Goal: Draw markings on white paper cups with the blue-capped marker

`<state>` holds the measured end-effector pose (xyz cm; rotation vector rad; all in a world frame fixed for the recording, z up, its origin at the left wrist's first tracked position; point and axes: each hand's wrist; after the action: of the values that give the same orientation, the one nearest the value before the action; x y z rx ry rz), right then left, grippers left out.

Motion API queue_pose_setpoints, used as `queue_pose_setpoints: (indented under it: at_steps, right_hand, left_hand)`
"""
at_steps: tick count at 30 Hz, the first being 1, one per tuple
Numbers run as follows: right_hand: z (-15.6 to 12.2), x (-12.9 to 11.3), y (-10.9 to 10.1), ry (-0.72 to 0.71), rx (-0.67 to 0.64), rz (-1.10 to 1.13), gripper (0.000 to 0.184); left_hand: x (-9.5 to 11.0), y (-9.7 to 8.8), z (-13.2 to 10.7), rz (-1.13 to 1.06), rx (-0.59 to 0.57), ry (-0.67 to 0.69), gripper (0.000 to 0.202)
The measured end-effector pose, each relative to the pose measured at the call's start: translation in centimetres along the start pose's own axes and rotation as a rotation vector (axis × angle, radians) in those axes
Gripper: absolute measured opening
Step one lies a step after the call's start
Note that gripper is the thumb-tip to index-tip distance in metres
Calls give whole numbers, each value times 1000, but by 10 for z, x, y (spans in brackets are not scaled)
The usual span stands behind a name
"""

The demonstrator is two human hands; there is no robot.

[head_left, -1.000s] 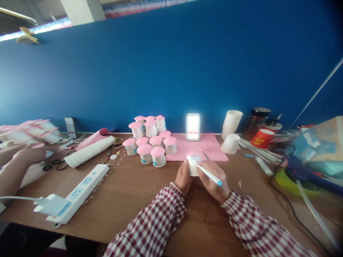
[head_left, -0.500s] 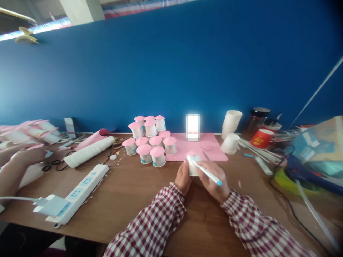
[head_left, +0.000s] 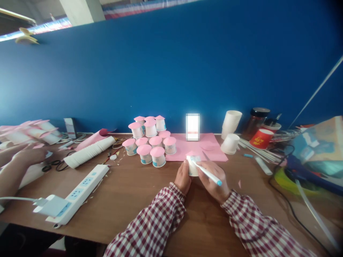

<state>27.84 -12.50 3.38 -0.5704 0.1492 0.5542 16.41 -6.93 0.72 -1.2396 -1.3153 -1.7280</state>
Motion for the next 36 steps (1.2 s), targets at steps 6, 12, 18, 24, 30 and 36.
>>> queue_pose_setpoints:
  at_steps: [6, 12, 18, 24, 30, 36]
  right_hand:
    - [0, 0, 0, -5, 4, -2, 15]
    - [0, 0, 0, -12, 1, -1, 15]
    - [0, 0, 0, -12, 7, -9, 14]
    - [0, 0, -1, 1, 5, -7, 15]
    - [1, 1, -2, -8, 10, -25, 13]
    - [1, 2, -3, -3, 16, -42, 13]
  left_hand:
    - [11, 7, -3, -73, -15, -48, 48]
    - [10, 7, -3, -48, -6, -49, 47]
    - [15, 4, -4, 31, 15, -2, 41]
    - [20, 4, -5, 88, 25, 5, 37]
    - [9, 3, -2, 38, 7, -18, 44]
    - [9, 5, -3, 11, -38, -4, 49]
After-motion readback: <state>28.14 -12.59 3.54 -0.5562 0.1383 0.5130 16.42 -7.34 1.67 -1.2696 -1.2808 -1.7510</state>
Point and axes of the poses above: each hand's wrist, its own z-axis towards the middle knuckle, its own y-axis out of the palm, x = y × z, and after that the axes turned 4 degrees about -z, right-handed
